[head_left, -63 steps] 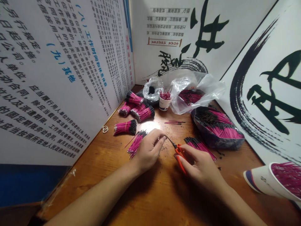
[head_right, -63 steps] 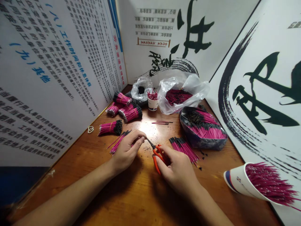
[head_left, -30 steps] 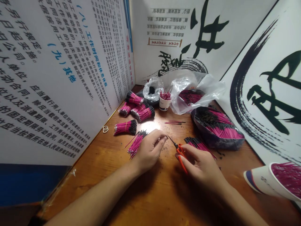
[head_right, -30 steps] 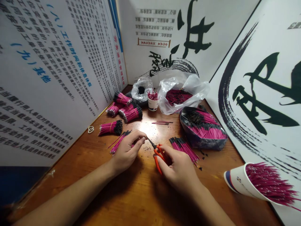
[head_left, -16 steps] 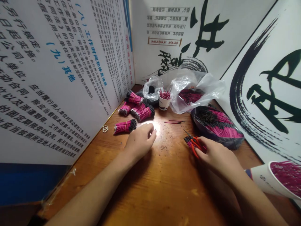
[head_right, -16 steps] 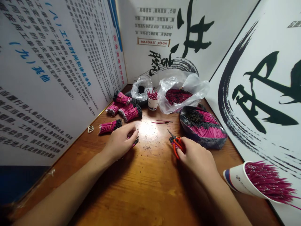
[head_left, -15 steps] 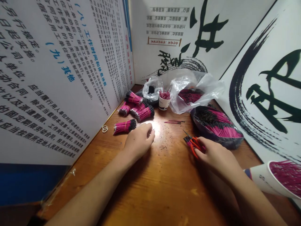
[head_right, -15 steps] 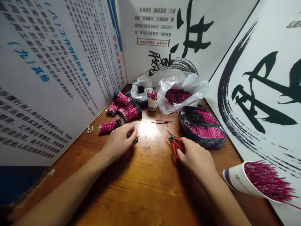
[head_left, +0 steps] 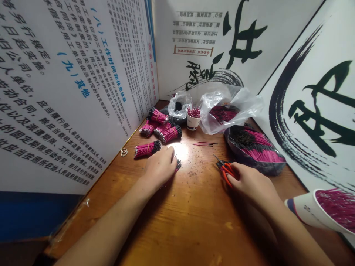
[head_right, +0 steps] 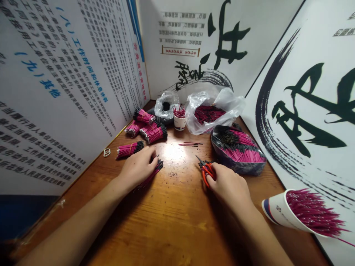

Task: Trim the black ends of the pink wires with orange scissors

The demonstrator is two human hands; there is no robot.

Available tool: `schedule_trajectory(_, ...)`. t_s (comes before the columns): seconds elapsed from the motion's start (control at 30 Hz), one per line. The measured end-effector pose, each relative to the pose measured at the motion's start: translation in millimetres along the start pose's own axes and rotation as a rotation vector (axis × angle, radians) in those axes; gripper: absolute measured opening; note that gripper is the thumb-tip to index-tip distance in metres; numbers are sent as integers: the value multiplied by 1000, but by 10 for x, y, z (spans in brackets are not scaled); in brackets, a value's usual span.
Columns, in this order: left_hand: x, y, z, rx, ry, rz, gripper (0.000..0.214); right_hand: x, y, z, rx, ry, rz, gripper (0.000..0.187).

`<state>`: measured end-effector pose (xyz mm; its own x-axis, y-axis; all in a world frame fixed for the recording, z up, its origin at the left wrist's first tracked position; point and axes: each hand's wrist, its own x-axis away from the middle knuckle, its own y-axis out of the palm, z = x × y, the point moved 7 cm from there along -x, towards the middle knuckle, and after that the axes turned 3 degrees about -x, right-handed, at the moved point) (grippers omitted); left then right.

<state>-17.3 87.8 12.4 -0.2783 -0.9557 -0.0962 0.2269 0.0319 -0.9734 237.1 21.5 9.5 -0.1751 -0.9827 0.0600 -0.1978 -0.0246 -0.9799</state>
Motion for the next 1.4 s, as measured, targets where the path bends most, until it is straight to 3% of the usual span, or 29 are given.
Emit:
schedule_trajectory(0.1, 10, 7, 3, -16, 6, -5, 10, 4, -4, -34, 5, -12, 11, 24)
schedule_trajectory(0.33, 9, -17, 21, -2, 8, 25, 7, -7, 64, -41, 49, 39, -94, 25)
schedule_trajectory(0.63, 77, -173, 256, 193, 124, 84, 7, 7, 51, -77, -2, 14, -64, 25)
schedule_trajectory(0.9, 141, -127, 374, 244, 187, -1, 11, -12, 117, -109, 80, 49, -63, 26)
schedule_trajectory(1.4, 156, -83, 371, 274, 187, -5, 13, 19, 50, -114, 102, 44, -34, 22)
